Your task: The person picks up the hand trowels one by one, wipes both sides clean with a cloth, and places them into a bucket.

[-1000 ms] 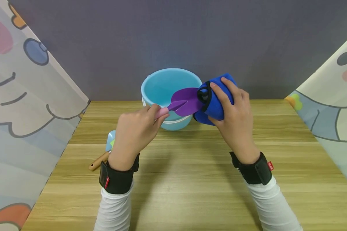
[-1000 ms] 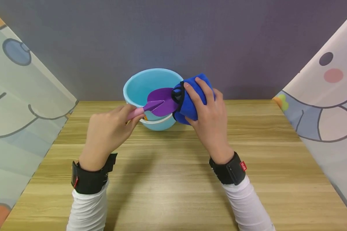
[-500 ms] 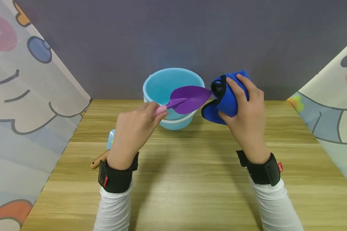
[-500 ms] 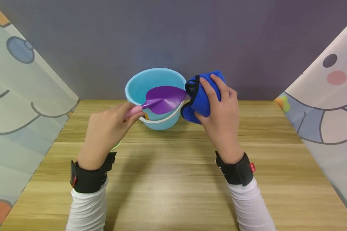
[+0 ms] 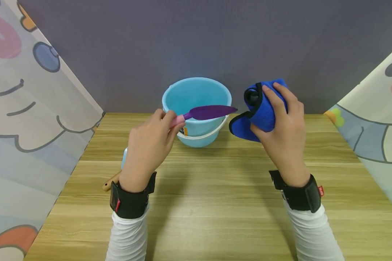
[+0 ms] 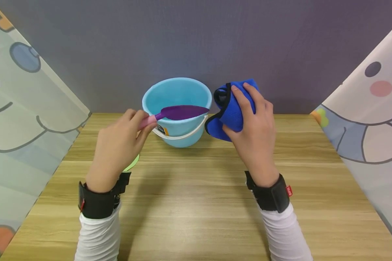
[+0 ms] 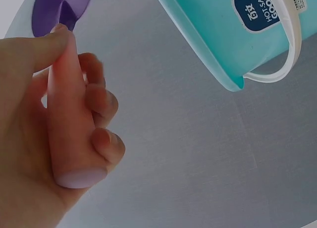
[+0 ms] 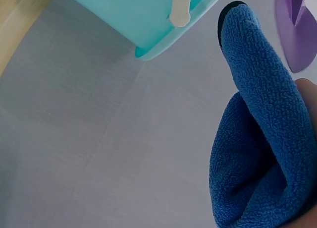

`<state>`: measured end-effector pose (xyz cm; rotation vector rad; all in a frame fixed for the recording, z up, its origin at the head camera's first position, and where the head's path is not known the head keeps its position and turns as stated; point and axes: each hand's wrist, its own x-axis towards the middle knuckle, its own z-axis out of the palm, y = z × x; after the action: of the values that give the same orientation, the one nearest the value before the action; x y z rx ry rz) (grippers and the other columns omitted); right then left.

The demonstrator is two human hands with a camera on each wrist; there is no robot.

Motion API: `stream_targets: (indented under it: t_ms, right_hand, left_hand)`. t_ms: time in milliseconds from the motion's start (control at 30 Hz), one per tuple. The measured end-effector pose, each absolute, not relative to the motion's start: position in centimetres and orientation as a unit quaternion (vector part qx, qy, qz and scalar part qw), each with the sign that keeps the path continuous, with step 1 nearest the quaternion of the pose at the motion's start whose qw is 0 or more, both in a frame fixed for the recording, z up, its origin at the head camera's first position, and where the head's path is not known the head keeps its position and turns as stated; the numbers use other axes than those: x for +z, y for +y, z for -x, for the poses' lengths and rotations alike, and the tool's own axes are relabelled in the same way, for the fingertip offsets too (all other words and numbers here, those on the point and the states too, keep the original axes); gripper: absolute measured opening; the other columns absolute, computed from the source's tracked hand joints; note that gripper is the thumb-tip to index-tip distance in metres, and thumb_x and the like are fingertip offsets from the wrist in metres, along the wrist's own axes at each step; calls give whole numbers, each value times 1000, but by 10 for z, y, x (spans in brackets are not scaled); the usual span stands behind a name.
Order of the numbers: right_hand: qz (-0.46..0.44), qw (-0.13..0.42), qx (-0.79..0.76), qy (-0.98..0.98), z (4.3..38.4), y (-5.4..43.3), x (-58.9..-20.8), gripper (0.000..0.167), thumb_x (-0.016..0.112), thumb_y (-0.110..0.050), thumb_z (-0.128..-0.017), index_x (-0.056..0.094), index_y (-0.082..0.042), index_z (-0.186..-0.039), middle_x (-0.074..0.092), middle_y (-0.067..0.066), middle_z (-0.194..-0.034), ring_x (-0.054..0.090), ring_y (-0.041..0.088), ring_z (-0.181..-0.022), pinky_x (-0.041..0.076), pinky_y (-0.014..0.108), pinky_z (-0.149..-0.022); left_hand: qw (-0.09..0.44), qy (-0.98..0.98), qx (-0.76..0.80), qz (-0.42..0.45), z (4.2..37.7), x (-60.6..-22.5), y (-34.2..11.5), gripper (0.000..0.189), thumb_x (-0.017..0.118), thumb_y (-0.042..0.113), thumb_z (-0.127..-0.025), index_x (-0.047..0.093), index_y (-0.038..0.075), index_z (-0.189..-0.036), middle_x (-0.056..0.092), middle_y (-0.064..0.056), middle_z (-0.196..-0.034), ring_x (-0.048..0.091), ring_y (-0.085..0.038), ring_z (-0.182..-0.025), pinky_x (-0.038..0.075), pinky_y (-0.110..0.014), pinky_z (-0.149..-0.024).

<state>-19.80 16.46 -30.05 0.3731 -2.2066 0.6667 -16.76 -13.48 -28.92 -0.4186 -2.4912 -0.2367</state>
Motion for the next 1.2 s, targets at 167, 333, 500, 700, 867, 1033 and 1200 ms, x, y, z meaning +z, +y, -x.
stream_targets:
  t_ms: [167, 333, 500, 700, 867, 1033, 1200]
  right_hand:
    - [-147, 400, 267, -865, 197, 165, -299, 79, 85, -11, -81, 49, -27, -149, 45, 10, -157, 46, 45, -135, 45, 66, -105]
    - [-146, 405, 267, -862, 195, 164, -297, 78, 85, -12, -81, 50, -27, -149, 45, 10, -157, 46, 45, -135, 45, 65, -105]
    - [-144, 409, 276, -858, 194, 164, -295, 78, 85, -10, -80, 51, -27, -148, 46, 9, -157, 46, 44, -136, 44, 65, -106]
    - [-143, 426, 290, -845, 190, 165, -293, 77, 87, -8, -76, 55, -24, -144, 49, 8, -155, 46, 44, -136, 43, 63, -108]
    - [-146, 436, 310, -832, 186, 165, -289, 75, 86, -8, -75, 57, -23, -142, 50, 7, -154, 46, 38, -140, 41, 58, -111]
    - [-158, 424, 346, -822, 180, 163, -286, 75, 86, -6, -74, 58, -21, -142, 50, 7, -153, 43, 30, -146, 38, 54, -116]
    - [-185, 405, 360, -820, 173, 154, -287, 76, 87, -4, -73, 58, -20, -142, 50, 5, -153, 43, 29, -146, 40, 56, -115]
  left_hand:
    - [296, -937, -93, 159, 168, -288, -134, 28, 65, 37, -100, 56, 11, -98, 48, -5, -67, 41, -22, -48, 28, -31, -43]
    - [304, -933, -102, 161, 168, -288, -134, 31, 64, 39, -100, 56, 10, -100, 46, -3, -63, 40, -20, -47, 27, -31, -43]
    - [310, -931, -109, 155, 170, -288, -133, 36, 59, 42, -101, 60, 7, -105, 50, -4, -71, 42, -21, -52, 31, -31, -47]
    - [326, -927, -96, 156, 171, -289, -132, 34, 57, 39, -103, 60, 6, -104, 51, -9, -76, 45, -24, -59, 35, -34, -52]
    - [334, -925, -90, 154, 172, -290, -132, 36, 53, 42, -104, 61, 7, -104, 55, -10, -80, 50, -27, -65, 40, -37, -56]
    - [325, -929, -88, 154, 172, -291, -131, 34, 57, 42, -102, 60, 8, -103, 56, -9, -75, 53, -27, -64, 39, -36, -55]
    - [319, -930, -82, 161, 171, -292, -129, 29, 62, 39, -100, 59, 11, -100, 58, -8, -73, 56, -27, -64, 41, -37, -56]
